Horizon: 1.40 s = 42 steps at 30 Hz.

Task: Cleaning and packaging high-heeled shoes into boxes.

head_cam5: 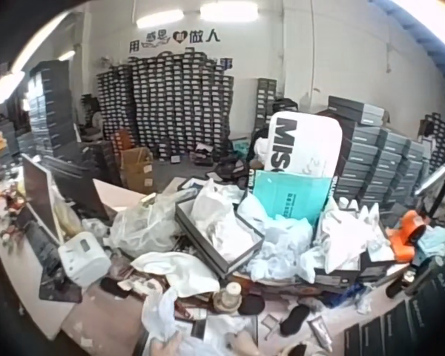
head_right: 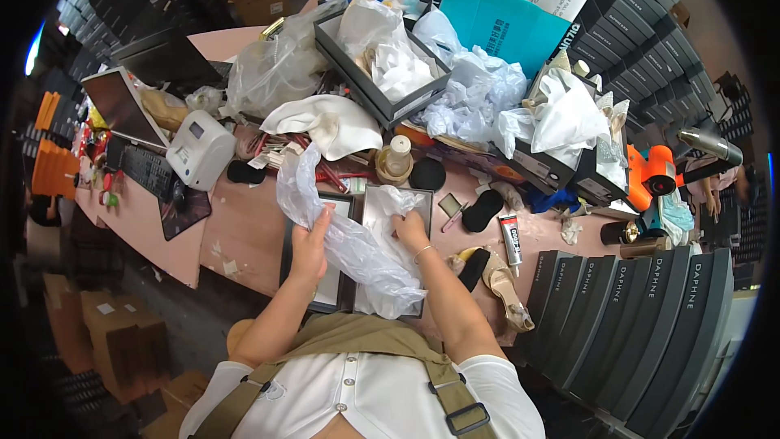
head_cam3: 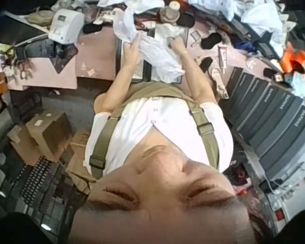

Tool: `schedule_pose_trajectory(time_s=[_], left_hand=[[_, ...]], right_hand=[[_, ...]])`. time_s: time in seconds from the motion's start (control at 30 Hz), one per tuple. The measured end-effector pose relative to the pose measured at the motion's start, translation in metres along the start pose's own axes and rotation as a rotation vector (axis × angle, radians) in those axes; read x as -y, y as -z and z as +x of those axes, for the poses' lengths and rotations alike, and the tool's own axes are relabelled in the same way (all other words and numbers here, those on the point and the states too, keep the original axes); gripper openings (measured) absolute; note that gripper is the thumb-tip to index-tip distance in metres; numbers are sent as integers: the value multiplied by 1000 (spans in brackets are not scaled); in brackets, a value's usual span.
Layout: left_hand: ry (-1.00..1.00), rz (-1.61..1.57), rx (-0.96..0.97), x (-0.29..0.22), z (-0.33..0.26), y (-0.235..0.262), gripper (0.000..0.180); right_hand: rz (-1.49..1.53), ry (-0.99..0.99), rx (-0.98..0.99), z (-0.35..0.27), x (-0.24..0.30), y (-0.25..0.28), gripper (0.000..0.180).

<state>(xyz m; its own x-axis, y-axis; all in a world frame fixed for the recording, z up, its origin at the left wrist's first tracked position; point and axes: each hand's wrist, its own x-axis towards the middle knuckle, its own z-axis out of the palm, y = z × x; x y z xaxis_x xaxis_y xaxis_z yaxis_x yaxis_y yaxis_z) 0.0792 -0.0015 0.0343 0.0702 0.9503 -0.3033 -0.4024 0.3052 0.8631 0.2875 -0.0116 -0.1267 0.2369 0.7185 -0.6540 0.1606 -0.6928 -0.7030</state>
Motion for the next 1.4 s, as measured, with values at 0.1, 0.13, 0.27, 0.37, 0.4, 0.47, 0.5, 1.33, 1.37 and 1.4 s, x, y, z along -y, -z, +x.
schedule_pose_trajectory(time_s=[0.1,0.13,0.27,0.37,0.4,0.47,0.5,1.33,1.37,1.4], left_hand=[[7,-31,-9,8,5,3,26],[17,-54,-25,10,5,4,26],[75,-189,-35,14,1,7,26],[170,-447,-75,2,11,15,24],[166,-497,-55,-2,18,22,23],[168,-602,-45,1,31,51,21],[109,-585,-87,11,45,76,19],[227,948,636,-16,45,150,16],[292,908,592,-20,46,153,15],[349,867,542,-24,48,157,14]], right_hand=[[-460,573,-61,-33,21,25,35],[-426,670,-79,-54,32,29,36],[-243,668,159,-149,79,33,34],[-88,538,271,-182,56,22,26],[-43,524,270,-186,48,22,24],[-183,524,270,-202,42,36,23],[-241,526,262,-209,40,42,23],[-674,296,305,-173,-23,127,23],[-518,277,298,-167,-38,133,18],[-333,252,271,-167,-40,134,18]])
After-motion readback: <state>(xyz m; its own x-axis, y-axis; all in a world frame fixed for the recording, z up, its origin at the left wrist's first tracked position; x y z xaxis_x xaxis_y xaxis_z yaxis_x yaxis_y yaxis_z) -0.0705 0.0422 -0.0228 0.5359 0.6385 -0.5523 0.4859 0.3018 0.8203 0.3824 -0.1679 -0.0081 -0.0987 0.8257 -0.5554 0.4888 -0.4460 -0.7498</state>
